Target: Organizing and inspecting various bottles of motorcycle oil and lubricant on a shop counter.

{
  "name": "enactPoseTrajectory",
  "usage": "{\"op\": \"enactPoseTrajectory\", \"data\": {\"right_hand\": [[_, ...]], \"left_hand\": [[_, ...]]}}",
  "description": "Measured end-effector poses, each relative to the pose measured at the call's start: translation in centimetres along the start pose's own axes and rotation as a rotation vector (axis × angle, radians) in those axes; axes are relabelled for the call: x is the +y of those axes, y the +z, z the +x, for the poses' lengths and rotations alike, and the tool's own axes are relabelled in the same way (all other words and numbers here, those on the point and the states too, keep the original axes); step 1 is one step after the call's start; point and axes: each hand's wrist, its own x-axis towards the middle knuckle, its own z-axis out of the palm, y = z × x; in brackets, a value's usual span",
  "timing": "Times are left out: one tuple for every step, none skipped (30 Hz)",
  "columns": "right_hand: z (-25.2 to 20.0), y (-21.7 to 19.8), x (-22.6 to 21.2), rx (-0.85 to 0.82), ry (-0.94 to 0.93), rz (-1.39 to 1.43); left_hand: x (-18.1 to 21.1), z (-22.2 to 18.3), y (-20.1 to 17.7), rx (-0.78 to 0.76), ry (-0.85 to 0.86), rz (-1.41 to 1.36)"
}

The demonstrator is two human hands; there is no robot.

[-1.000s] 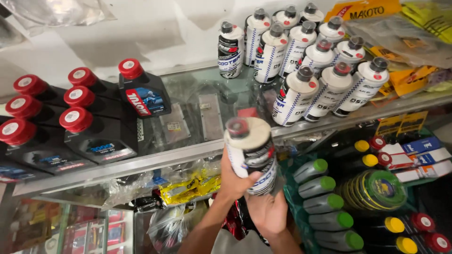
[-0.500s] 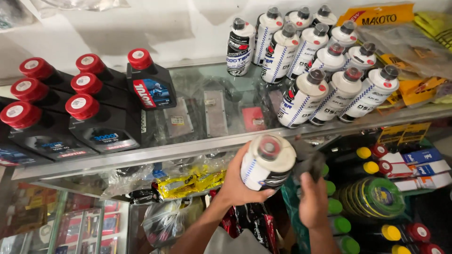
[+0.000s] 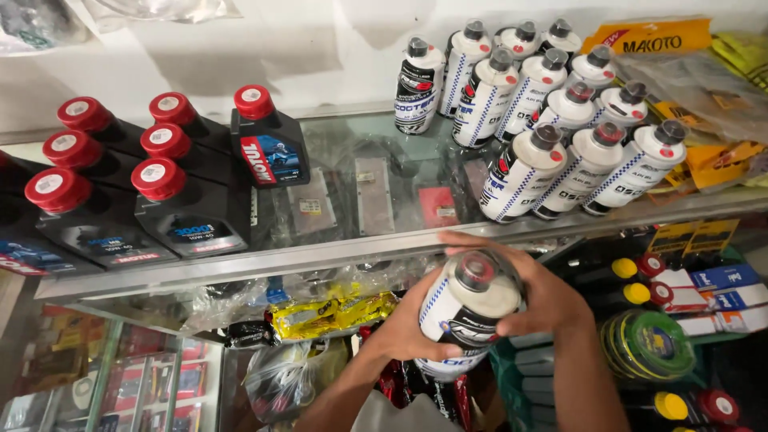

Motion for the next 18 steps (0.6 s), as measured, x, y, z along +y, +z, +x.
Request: {"op": "enactPoseTrajectory", "data": {"right_hand": [[0.2,-0.4,0.3,-0.078,0.017,0.159],[0.3,-0.3,0.5,-0.078,0.020,0.161],[0.4,-0.3,0.8,-0.066,0.005,0.112],[0.5,-0.2,1.1,-0.054,-0.008,0.063],[0.2,1.0,0.5,-0.054,-0.004,0.065],[0.3,2.0,-0.1,0.080,0.000,-0.128],[0.3,2.9,-0.8,0.214,0.007,-0.321],[0.2,4.3,-0.7,0.215,0.009,-0.318],[0.1,5.6,-0.6,0.370,-0.024,-0.589],[-0.1,6.8,-0.6,0.529,-0.056,-0.866],[-0.2,7.8,-0.2,0.535,-0.053,-0.868],[-0.3,8.9,0.1,0.630,-0.006,-1.072],[-0.3,10.1,0.5,0.722,0.043,-1.277],[-0.3,10.8,0.3,0.725,0.046,-1.278],[-0.2,11.5,0.1,0.750,0.035,-1.305],[-0.1,12.2,-0.1,0.775,0.021,-1.333],[-0.1,12.1,-0.1,0.778,0.022,-1.334],[-0.4,12.2,-0.1,0.768,0.014,-1.267]], "left_hand": [[-0.6,-0.3,-0.1,-0.054,-0.048,-0.093],[-0.8,-0.3,-0.1,-0.052,-0.050,-0.096],[-1.0,-0.4,-0.1,-0.032,-0.052,-0.127],[-1.3,-0.5,0.0,-0.011,-0.055,-0.158],[-2.1,-1.0,-0.1,-0.008,-0.057,-0.162],[-2.8,-1.2,-0.5,0.070,-0.060,-0.127],[-3.5,-1.2,-0.8,0.148,-0.061,-0.093],[-2.3,-1.0,-0.5,0.149,-0.065,-0.093],[-1.1,-0.7,-0.1,0.222,-0.021,0.071],[0.0,-0.2,0.2,0.287,0.026,0.235],[0.6,0.2,0.6,0.281,0.024,0.232],[1.2,0.5,1.0,0.329,0.070,0.377],[1.8,0.8,1.4,0.376,0.117,0.521],[1.6,0.8,1.6,0.373,0.116,0.520],[1.3,0.7,1.7,0.401,0.145,0.578],[1.1,0.7,1.9,0.429,0.176,0.635],[0.9,0.9,1.8,0.427,0.177,0.634],[0.8,0.9,1.8,0.435,0.186,0.643]]}}
